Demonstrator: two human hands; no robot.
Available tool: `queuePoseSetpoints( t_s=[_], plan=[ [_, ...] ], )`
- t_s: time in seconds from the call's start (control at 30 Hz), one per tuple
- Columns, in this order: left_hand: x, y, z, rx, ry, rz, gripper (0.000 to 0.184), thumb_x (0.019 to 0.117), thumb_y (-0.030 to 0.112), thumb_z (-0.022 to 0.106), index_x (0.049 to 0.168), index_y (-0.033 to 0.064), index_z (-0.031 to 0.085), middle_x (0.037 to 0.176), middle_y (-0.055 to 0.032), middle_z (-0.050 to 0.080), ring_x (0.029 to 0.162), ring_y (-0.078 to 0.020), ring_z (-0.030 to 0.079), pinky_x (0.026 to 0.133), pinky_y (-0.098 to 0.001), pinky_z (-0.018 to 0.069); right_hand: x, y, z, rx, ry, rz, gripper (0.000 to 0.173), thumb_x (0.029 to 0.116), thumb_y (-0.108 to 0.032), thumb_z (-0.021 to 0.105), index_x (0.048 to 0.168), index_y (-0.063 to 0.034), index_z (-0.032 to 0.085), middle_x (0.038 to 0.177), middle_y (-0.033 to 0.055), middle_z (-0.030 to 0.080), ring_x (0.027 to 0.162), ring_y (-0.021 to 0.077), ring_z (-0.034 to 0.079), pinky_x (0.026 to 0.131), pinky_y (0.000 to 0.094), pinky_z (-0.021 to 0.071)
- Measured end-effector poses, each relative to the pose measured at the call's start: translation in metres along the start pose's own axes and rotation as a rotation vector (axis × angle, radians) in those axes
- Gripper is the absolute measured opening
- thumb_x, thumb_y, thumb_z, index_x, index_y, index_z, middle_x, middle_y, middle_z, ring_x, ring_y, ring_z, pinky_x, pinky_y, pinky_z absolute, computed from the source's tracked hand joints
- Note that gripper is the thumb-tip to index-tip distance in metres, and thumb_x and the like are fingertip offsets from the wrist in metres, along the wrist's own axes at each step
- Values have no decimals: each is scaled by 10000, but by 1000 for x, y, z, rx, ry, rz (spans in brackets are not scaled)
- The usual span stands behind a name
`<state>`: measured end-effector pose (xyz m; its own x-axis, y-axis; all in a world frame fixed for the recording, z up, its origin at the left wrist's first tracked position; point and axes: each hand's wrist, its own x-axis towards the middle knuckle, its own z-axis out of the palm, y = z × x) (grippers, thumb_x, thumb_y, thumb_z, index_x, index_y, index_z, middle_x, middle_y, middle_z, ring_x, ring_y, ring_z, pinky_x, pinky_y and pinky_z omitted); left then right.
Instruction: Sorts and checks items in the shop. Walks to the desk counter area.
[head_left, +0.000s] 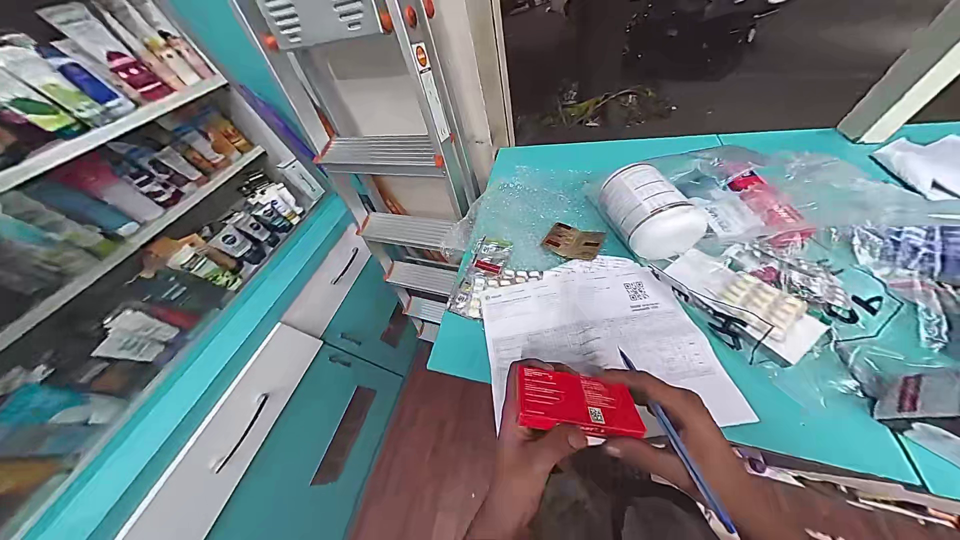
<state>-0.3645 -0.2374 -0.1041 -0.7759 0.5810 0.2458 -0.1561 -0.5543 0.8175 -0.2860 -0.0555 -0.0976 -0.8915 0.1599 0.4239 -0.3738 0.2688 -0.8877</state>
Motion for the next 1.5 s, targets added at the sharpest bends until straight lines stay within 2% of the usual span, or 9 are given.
queuePoseSetpoints(
  t_s=[0.13,0.27,0.4,0.57,0.77,0.93,1.07,1.27,1.5],
  plan=[
    [33,28,-20,249,-171,67,423,910,117,744,1288,67,562,1243,-17,688,1108,-74,667,945,-250,564,15,0,33,399,124,205,350,1038,-469,536,1069,-202,761,871,-35,779,673,48,724,575,204,602],
    [43,46,-35,236,-152,-27,340,984,209,669,1288,78,590,1148,62,721,1028,-24,693,912,-243,593,20,-4,60,350,252,290,400,1049,-489,498,976,-198,762,804,-18,769,581,63,705,481,207,579],
    [56,47,-55,102,-298,-165,487,1026,155,575,1420,-70,399,1298,-85,676,1174,-140,666,977,-310,569,13,-16,79,366,374,408,416,1075,-447,470,956,-173,759,764,34,767,532,81,691,443,209,557],
    [60,38,-50,275,-271,-163,490,1013,218,602,1354,-104,461,1197,-31,669,942,28,669,780,-174,582,-9,-28,87,102,487,280,147,1018,-293,632,1044,-200,744,858,-55,759,617,38,695,524,205,593],
    [41,22,-27,138,-321,-51,500,914,172,748,1346,-11,573,1266,-57,722,990,-13,717,691,-146,567,-48,-19,73,-629,518,-1,315,992,-255,670,1299,-183,682,1304,-27,703,1250,60,621,1067,228,502],
    [20,-2,12,276,-384,85,556,812,138,843,1296,-52,646,1239,-104,727,1101,-88,704,886,-239,599,-91,-56,27,-388,361,129,611,944,-598,628,1405,-197,625,1354,-21,677,1254,65,614,1068,276,509],
    [-3,-27,72,585,-546,322,593,783,212,847,1274,-66,664,1296,-166,692,1201,-112,665,987,-248,551,-121,-106,-10,-421,527,117,382,1045,-379,579,1317,-132,684,1229,8,740,1158,79,680,1019,266,552],
    [-43,-80,166,870,-740,576,466,845,269,725,1245,31,718,1290,-116,707,821,-140,749,550,-273,559,-197,-143,-49,-1117,696,164,249,932,-219,661,1134,-96,739,874,49,754,791,54,670,749,135,515],
    [-91,-150,281,858,-891,744,429,872,310,670,1190,33,749,1220,-111,738,720,-167,735,488,-294,526,-303,-157,-115,-1386,829,280,261,942,-222,624,1110,-49,721,696,48,684,597,120,633,594,197,527]
  ],
)
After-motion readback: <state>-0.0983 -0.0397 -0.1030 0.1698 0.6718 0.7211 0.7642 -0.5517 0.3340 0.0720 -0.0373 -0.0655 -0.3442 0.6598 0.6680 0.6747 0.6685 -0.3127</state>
